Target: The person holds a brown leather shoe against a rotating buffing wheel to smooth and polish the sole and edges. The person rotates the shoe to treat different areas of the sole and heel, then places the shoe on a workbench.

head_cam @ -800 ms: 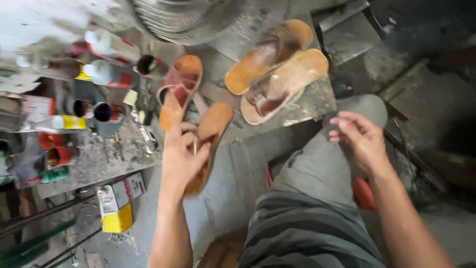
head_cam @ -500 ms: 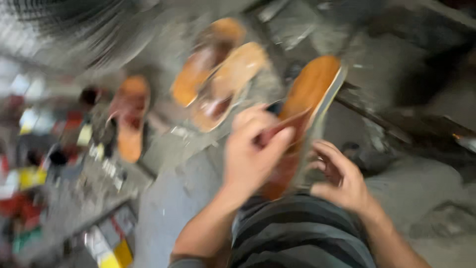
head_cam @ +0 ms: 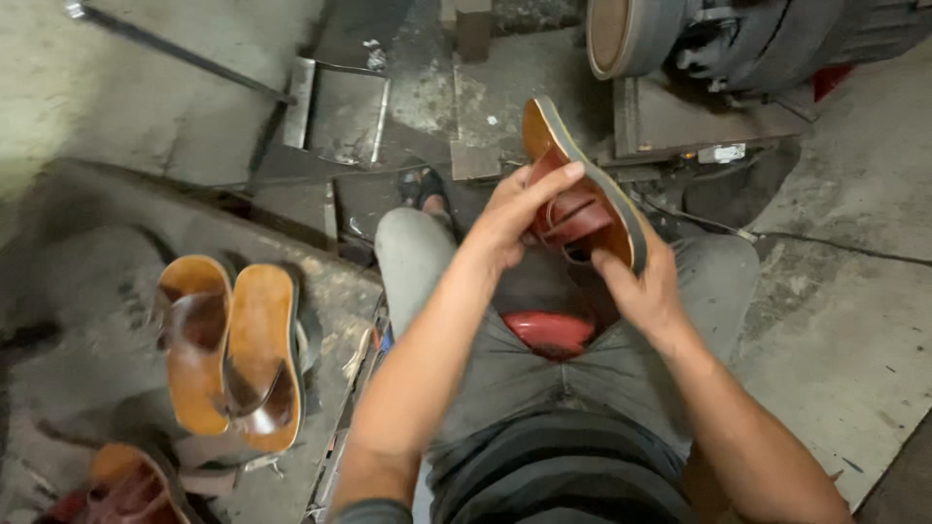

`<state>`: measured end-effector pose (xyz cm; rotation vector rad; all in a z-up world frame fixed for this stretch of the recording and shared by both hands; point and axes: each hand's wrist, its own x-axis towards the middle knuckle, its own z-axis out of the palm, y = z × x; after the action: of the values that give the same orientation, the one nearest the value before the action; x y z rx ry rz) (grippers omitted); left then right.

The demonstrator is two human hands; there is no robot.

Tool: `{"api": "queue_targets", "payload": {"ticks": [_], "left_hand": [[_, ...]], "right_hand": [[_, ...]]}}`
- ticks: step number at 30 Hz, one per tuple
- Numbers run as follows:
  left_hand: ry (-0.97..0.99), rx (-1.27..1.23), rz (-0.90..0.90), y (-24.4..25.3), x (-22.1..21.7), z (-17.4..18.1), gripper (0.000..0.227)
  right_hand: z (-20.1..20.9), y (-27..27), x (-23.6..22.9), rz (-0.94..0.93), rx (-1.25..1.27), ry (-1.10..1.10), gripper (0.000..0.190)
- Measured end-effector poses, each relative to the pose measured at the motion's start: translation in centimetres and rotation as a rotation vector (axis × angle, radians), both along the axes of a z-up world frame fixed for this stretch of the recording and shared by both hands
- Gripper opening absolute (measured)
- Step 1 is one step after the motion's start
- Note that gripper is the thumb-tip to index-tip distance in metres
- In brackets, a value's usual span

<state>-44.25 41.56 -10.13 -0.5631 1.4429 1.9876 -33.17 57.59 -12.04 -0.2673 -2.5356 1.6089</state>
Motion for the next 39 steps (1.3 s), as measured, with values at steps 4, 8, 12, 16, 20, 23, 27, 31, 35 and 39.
{"api": "queue_targets", "payload": {"ticks": [4, 8, 12, 16, 20, 23, 27, 31, 35, 39], "left_hand": [[-0.102, 0.162, -0.084, 2.6, -5.1, -5.4, 0.074], [-0.198, 0.208, -0.122, 3.2, -9.1, -10.0, 0.080], [-0.254, 0.285, -0.092, 3.3, -11.6, -13.7, 0.089], [-0.328, 0.305, 0.038, 3.5, -13.2, -18.4, 0.082], [-0.361, 0.278, 0.040, 3.4, -15.0, -18.9, 0.078], [-0.361, 0.284, 0.059, 3.9, -15.7, -19.5, 0.074], [-0.381, 0.300, 0.078, 3.6, -15.9, -19.2, 0.076], [-0.386, 0.327, 0.084, 3.3, -16.5, -18.4, 0.075], [-0.382, 0.324, 0.097, 3.4, -16.3, -18.9, 0.074], [-0.377, 0.321, 0.097, 3.3, -16.1, -18.8, 0.074]], "right_hand": [[-2.2, 1.1, -5.7, -0.063, 0.007, -0.011, 0.037], [-6.7, 2.2, -10.4, -0.086, 0.041, 0.010, 0.028], [-12.6, 3.0, -14.0, -0.232, 0.093, -0.130, 0.015], [-12.8, 1.7, -17.5, -0.299, 0.107, -0.292, 0.021], [-13.5, 1.3, -20.2, -0.304, 0.126, -0.344, 0.022], [-12.3, 0.9, -21.7, -0.305, 0.132, -0.376, 0.020], [-11.2, 0.1, -22.3, -0.291, 0.154, -0.422, 0.027], [-11.0, 0.5, -23.5, -0.289, 0.171, -0.452, 0.032], [-9.0, -1.1, -23.0, -0.299, 0.175, -0.510, 0.038], [-9.2, -1.2, -22.8, -0.324, 0.141, -0.472, 0.029]]}}
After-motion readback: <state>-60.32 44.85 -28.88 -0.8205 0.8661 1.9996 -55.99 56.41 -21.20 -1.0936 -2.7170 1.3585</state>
